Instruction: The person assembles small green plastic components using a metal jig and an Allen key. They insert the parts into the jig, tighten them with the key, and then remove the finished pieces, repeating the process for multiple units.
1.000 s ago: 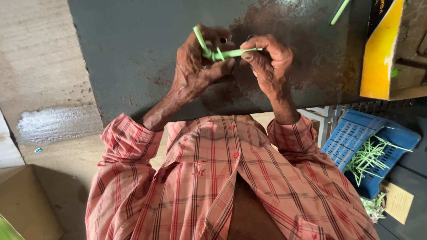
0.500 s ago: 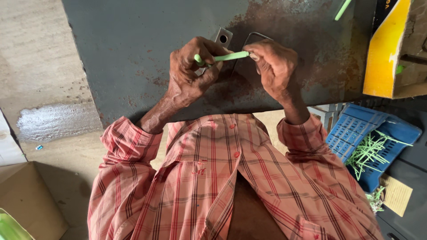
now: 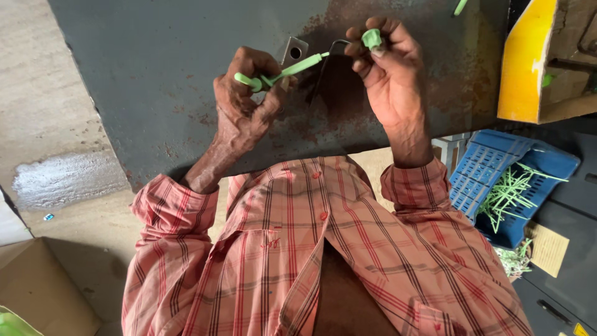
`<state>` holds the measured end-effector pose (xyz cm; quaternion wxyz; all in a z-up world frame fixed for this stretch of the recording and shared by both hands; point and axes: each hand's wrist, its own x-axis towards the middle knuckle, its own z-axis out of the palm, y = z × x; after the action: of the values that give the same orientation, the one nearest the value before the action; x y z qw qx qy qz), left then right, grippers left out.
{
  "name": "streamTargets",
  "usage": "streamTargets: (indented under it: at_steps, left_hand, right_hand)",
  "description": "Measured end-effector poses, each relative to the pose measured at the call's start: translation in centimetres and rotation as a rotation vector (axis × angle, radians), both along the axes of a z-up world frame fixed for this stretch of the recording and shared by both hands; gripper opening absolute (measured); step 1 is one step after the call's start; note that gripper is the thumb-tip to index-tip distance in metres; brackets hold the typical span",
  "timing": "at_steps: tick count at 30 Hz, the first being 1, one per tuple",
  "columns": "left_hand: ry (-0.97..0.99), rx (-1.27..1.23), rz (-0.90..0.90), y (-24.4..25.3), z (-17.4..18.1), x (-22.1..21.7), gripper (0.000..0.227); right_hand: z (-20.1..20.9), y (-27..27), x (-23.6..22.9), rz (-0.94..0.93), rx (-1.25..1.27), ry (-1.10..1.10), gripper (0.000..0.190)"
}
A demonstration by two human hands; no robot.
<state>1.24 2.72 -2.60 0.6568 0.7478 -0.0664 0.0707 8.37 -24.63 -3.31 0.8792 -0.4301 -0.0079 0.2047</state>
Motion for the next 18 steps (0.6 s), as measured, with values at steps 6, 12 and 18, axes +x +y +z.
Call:
streamTargets:
  at_steps: [6, 12, 18]
  left_hand:
    - [0.032, -0.216, -0.05, -1.1, -0.8, 0.4, 0.013]
    - [0.057, 0.027, -0.018, -2.0, -1.7, 0.2, 0.014]
    - [-0.024, 0.055, -0.055, -1.8, -1.6, -0.6, 0.019]
  right_hand:
    - [0.1, 0.6, -0.9, 0.013, 0.005, -0.054, 0.03]
    - [-0.7, 3.3, -2.5, -0.042, 0.17, 0.022, 0.025]
    - [-1.8, 5.7, -4.0, -0.051, 0.235, 0.196, 0.026]
